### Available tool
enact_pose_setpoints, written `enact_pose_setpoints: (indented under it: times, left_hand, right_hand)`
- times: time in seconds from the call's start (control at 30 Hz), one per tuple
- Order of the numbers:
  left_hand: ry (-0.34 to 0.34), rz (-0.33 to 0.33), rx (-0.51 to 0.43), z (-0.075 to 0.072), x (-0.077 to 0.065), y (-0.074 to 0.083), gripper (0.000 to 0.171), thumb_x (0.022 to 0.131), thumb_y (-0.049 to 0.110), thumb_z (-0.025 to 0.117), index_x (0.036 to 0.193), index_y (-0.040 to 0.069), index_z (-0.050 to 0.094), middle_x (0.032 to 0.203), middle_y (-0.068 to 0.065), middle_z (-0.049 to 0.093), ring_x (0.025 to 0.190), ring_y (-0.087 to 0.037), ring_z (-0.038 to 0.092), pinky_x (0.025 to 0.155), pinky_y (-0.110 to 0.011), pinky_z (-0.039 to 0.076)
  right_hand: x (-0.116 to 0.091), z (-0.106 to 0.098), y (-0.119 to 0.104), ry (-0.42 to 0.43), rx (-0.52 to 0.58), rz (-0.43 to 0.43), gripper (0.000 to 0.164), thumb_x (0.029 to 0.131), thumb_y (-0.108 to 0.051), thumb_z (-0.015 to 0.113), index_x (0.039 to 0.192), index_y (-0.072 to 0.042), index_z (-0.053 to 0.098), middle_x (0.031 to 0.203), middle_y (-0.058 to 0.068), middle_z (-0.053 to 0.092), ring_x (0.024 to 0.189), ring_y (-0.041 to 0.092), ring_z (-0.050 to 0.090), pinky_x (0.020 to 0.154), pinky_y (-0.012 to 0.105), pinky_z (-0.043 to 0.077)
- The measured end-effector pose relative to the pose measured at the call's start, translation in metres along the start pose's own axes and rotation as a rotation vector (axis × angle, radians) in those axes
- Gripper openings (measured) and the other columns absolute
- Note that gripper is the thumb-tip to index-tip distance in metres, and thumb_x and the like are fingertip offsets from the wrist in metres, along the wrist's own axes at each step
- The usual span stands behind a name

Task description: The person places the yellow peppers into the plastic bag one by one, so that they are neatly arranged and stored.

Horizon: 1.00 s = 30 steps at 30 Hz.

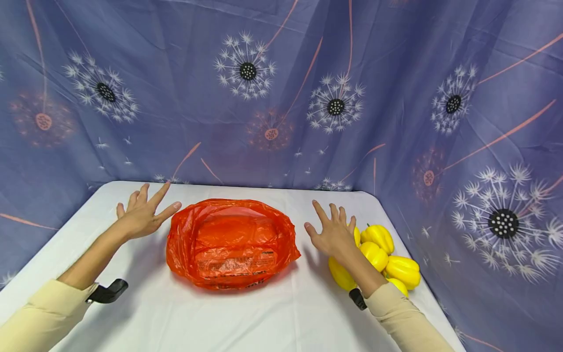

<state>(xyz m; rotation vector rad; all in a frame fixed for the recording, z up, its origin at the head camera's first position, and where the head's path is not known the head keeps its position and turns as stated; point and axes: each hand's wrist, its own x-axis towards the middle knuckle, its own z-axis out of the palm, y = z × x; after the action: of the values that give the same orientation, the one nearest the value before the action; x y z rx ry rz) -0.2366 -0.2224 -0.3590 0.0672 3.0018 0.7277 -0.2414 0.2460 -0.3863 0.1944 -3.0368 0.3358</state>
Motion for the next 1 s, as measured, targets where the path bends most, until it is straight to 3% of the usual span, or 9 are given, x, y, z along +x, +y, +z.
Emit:
enact_pose_setpoints:
  times: [0.33, 0.5, 0.67, 0.83, 1.0]
  left_hand:
    - [-0.033, 0.117, -0.111, -0.007, -0.013, 0.027, 0.084, 0.101, 0.066, 0.035, 0.165, 0.022, 0.003, 0.164, -0.036, -0.004, 0.147, -0.061, 0.002, 0.104, -0.084, 0.002]
    - [-0.098, 0.162, -0.249, -0.012, -0.023, 0.038, 0.079, 0.102, 0.062, 0.037, 0.165, 0.028, 0.004, 0.168, -0.029, 0.001, 0.15, -0.058, 0.001, 0.109, -0.081, 0.004]
    - [-0.13, 0.16, -0.426, -0.014, -0.03, 0.044, 0.073, 0.103, 0.06, 0.04, 0.164, 0.029, 0.016, 0.169, -0.015, 0.019, 0.153, -0.047, 0.016, 0.114, -0.073, 0.017]
    - [-0.095, 0.144, -0.529, -0.007, -0.031, 0.041, 0.071, 0.104, 0.057, 0.039, 0.161, 0.017, 0.03, 0.16, -0.02, 0.039, 0.15, -0.044, 0.03, 0.116, -0.068, 0.024]
    - [-0.08, 0.085, -0.57, 0.005, -0.027, 0.033, 0.072, 0.103, 0.058, 0.041, 0.161, 0.017, 0.03, 0.148, -0.022, 0.054, 0.146, -0.043, 0.038, 0.115, -0.068, 0.026]
  right_hand:
    - [-0.004, -0.006, 0.012, -0.026, 0.035, 0.012, 0.075, 0.099, -0.055, 0.049, 0.163, -0.028, 0.021, 0.159, 0.029, 0.027, 0.144, 0.05, 0.024, 0.107, 0.078, 0.012]
    - [-0.007, -0.009, 0.015, -0.014, 0.052, -0.005, 0.078, 0.097, -0.052, 0.056, 0.163, -0.028, 0.021, 0.158, 0.029, 0.029, 0.142, 0.05, 0.027, 0.106, 0.076, 0.018]
    - [-0.009, -0.013, 0.015, -0.011, 0.053, -0.023, 0.082, 0.095, -0.049, 0.061, 0.163, -0.028, 0.02, 0.157, 0.03, 0.032, 0.141, 0.051, 0.031, 0.104, 0.073, 0.023]
    - [-0.012, -0.019, 0.015, -0.019, 0.062, -0.02, 0.084, 0.094, -0.046, 0.065, 0.162, -0.027, 0.021, 0.155, 0.03, 0.034, 0.14, 0.051, 0.033, 0.104, 0.073, 0.025]
    - [-0.014, -0.023, 0.014, -0.031, 0.078, -0.022, 0.085, 0.093, -0.045, 0.066, 0.163, -0.027, 0.02, 0.155, 0.03, 0.035, 0.14, 0.051, 0.032, 0.106, 0.075, 0.024]
